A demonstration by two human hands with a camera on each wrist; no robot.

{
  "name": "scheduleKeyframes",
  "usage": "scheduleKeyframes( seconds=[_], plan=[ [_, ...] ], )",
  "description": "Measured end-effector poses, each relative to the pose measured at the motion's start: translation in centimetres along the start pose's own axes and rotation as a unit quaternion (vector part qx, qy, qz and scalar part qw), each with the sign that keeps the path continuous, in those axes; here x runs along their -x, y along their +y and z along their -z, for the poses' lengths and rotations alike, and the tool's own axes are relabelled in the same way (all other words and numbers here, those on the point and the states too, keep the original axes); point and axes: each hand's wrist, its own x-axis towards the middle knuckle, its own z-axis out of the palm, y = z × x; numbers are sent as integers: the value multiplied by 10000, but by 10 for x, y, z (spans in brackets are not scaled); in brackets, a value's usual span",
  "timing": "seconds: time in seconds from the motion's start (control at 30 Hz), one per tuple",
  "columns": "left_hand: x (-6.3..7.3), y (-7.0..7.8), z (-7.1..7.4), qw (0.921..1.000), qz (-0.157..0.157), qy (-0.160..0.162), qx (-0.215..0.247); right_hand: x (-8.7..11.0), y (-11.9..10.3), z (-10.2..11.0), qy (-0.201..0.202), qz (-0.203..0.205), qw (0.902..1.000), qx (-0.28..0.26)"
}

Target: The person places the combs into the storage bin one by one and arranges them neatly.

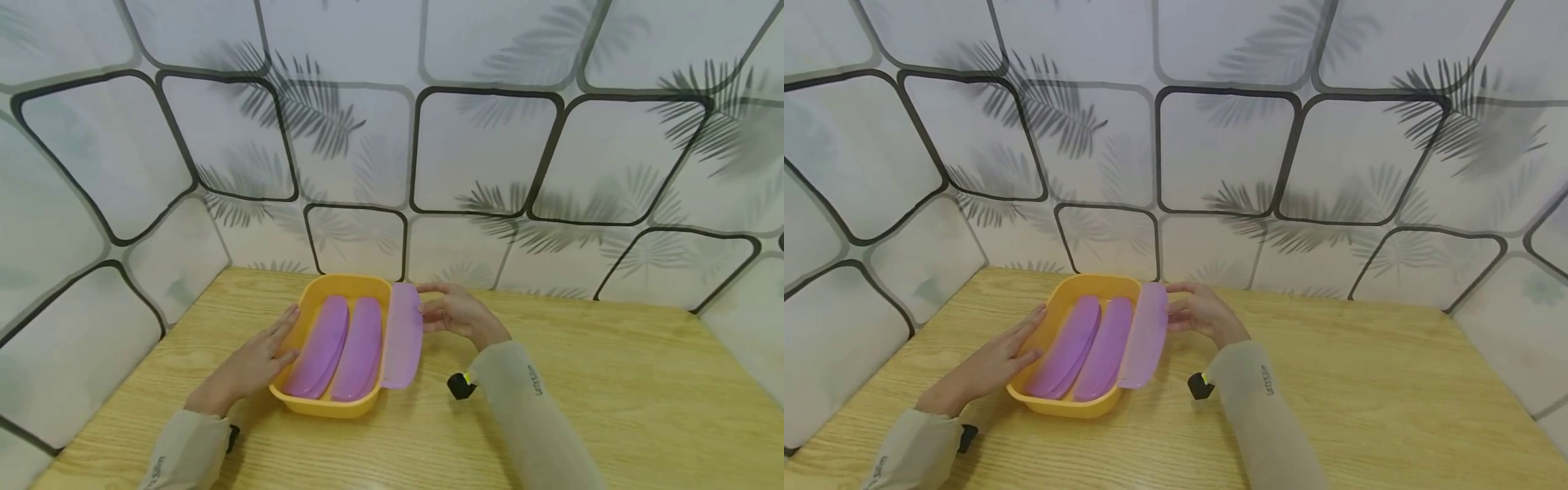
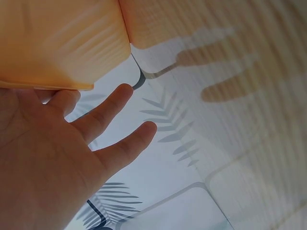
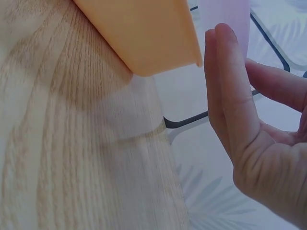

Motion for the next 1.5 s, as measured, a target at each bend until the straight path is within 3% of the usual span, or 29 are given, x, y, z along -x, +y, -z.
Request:
scheduleKeyframes(
  seconds=[0.5,1.0,1.3,1.4,1.5],
  plan=[
    [1,1,0,9999,-56,113,-72,-11,-1,-20,107,96,9997,215],
    [-4,3,-4,9999,-119,85,-81,-11,0,-38,781,218,9951,569],
    [-7,5,-4,9996,-222,108,-157,1,2,-16,922,236,9917,864],
    [-7,6,0,9980,-314,198,-519,9,4,-3,942,308,9885,1138],
    [-5,11,8,9928,-366,540,-1003,21,5,13,968,487,9804,1648]
  ],
)
